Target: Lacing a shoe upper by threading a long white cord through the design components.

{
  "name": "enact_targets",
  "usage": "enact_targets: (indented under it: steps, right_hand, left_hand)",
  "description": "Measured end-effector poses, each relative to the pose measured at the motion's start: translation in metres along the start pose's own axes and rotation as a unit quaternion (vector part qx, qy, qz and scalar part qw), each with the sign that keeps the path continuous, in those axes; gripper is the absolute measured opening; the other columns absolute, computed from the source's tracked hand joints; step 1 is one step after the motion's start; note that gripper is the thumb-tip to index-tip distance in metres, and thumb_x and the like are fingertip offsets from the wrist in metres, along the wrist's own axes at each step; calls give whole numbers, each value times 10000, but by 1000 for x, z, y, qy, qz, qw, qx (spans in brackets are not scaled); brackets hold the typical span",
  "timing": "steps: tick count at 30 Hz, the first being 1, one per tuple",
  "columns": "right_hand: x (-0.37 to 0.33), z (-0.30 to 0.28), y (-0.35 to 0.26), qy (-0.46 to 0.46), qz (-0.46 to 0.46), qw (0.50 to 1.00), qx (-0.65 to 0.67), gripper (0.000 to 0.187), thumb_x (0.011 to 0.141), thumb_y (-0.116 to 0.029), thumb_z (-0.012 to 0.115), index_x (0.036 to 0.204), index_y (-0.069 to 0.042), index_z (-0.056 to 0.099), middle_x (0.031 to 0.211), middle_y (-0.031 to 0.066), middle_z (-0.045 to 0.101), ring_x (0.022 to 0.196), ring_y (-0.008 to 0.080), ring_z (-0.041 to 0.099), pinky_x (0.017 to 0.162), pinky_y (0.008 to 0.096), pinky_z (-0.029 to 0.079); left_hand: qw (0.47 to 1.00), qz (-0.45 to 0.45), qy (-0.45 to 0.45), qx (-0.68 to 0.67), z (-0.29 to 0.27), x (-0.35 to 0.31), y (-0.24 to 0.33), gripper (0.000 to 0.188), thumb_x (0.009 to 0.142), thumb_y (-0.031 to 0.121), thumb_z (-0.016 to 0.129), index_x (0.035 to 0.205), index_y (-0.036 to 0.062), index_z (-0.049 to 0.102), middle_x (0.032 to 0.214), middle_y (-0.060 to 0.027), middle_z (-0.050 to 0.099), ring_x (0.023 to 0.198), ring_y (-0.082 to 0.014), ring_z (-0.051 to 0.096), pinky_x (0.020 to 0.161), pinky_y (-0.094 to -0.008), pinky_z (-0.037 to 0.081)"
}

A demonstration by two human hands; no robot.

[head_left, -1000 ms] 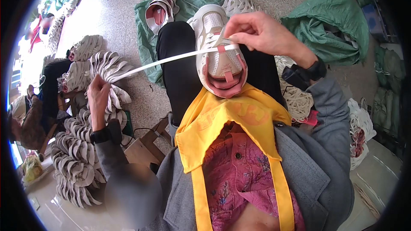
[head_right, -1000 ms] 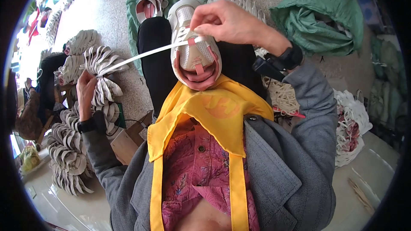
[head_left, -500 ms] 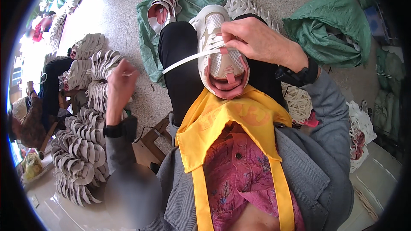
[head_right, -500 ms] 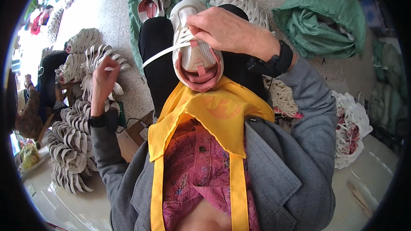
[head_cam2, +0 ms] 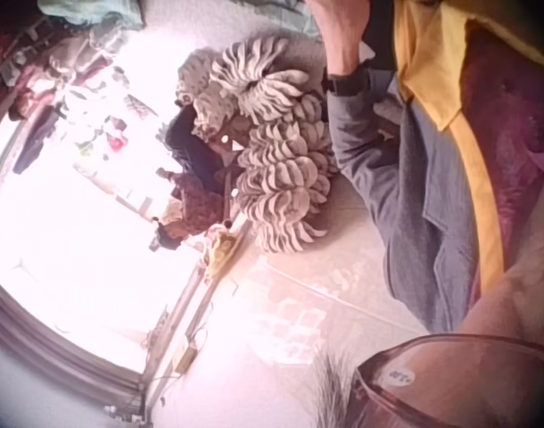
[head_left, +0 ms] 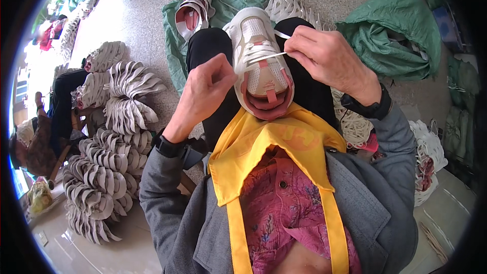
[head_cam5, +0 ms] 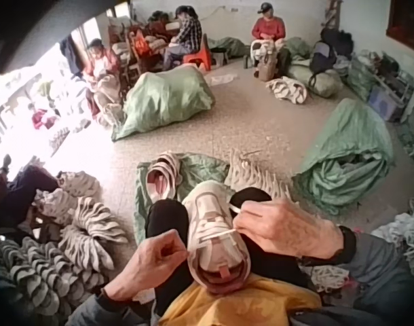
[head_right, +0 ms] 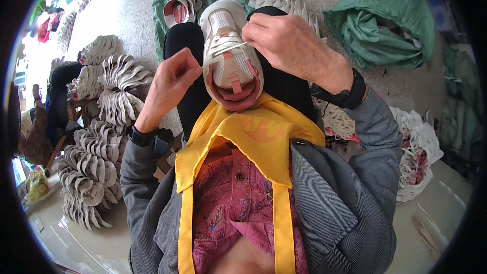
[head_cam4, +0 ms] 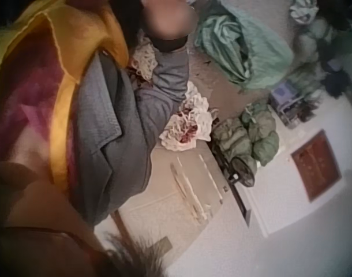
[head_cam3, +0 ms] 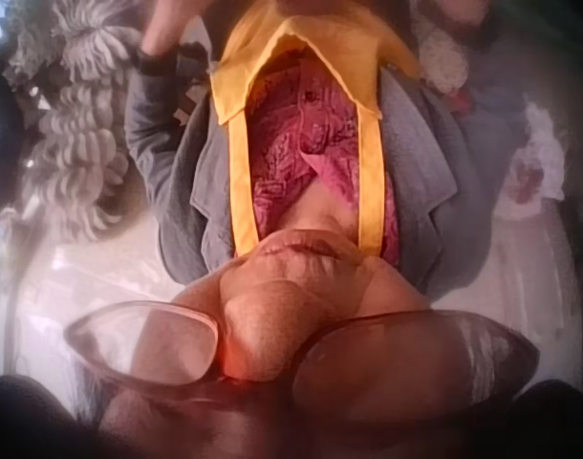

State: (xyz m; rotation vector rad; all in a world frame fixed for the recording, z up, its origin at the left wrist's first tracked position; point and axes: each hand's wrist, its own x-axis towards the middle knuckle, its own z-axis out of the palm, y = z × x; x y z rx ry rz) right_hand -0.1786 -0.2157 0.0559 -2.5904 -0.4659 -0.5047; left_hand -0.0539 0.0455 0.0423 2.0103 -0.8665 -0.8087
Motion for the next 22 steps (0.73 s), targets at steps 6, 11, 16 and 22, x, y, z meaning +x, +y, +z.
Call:
enact_targets:
  steps: [6,11,16,22]
  right_hand:
    - [3,-10,-10,6,-26,998,-48,123,817,-36,657,933,-33,616,867,74,578,757,256,649,629,358,538]
    - [5,-18,-22,19,-62,994,-88,172,788,-48,654,955,-35,617,883,67,572,774,236,658,621,349,545]
    - [-4,-19,-23,27,-20,998,-46,156,808,-26,671,957,-32,625,875,77,586,744,246,662,614,355,541]
    - [-33,-24,4,44,112,989,84,166,868,35,691,1020,-31,691,918,74,688,773,202,694,651,346,542]
  left_hand:
    - [968,167,126,135,5,4,6,114,871,27,680,938,18,589,830,-36,601,728,-142,552,690,-273,466]
    - [974,211,56,54,22,24,34,231,800,30,705,993,34,577,842,-61,582,710,-135,527,649,-273,437]
    - [987,153,-13,-39,22,40,41,205,868,53,684,1016,32,544,806,-33,591,687,-98,561,587,-274,431]
    - [968,87,-9,-236,-34,21,29,113,978,92,628,1076,99,570,919,-14,654,926,-105,623,858,-275,504]
